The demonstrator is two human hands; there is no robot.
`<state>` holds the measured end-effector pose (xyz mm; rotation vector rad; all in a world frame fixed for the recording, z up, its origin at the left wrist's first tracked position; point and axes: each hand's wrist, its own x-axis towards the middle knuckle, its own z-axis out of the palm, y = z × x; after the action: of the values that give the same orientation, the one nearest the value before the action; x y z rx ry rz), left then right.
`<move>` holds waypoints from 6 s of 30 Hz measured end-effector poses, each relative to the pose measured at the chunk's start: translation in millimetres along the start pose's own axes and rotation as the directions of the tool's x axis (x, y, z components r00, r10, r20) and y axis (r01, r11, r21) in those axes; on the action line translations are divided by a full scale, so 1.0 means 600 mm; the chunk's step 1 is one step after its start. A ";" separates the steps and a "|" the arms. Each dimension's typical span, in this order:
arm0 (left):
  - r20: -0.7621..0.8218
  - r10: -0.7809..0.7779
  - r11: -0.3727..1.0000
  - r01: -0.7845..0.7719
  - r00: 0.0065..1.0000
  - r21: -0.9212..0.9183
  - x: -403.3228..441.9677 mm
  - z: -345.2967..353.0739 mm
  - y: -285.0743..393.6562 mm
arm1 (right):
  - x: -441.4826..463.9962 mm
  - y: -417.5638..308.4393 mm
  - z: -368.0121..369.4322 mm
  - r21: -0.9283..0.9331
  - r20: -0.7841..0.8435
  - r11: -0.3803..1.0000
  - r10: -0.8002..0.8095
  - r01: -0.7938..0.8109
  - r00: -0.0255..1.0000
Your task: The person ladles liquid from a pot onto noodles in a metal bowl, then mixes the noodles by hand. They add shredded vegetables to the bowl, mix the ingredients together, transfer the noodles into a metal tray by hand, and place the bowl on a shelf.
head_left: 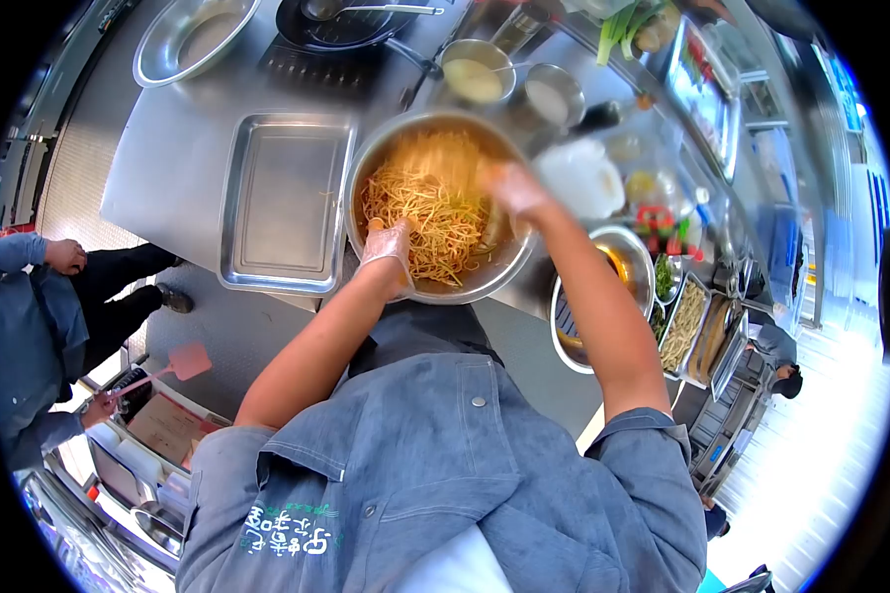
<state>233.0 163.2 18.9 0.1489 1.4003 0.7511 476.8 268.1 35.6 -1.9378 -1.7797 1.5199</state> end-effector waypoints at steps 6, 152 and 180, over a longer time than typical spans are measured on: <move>-0.017 -0.197 0.892 0.172 0.980 -0.417 0.046 0.068 -0.019 | 0.150 -0.057 0.058 -0.134 0.246 0.991 0.056 -0.023 0.968; 0.465 0.443 -0.075 -0.486 0.766 0.871 0.115 -0.646 0.196 | 0.181 -0.472 0.653 -0.375 -0.366 0.883 -0.421 0.282 0.830; 0.514 0.272 -0.553 -0.304 0.814 0.775 0.072 -0.430 0.382 | -0.008 -0.386 0.530 0.270 -0.401 0.910 -0.190 0.314 0.896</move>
<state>-94.2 277.1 49.1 2.2739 1.5508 -0.4182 95.6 171.2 31.1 -1.6179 -1.4446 1.1805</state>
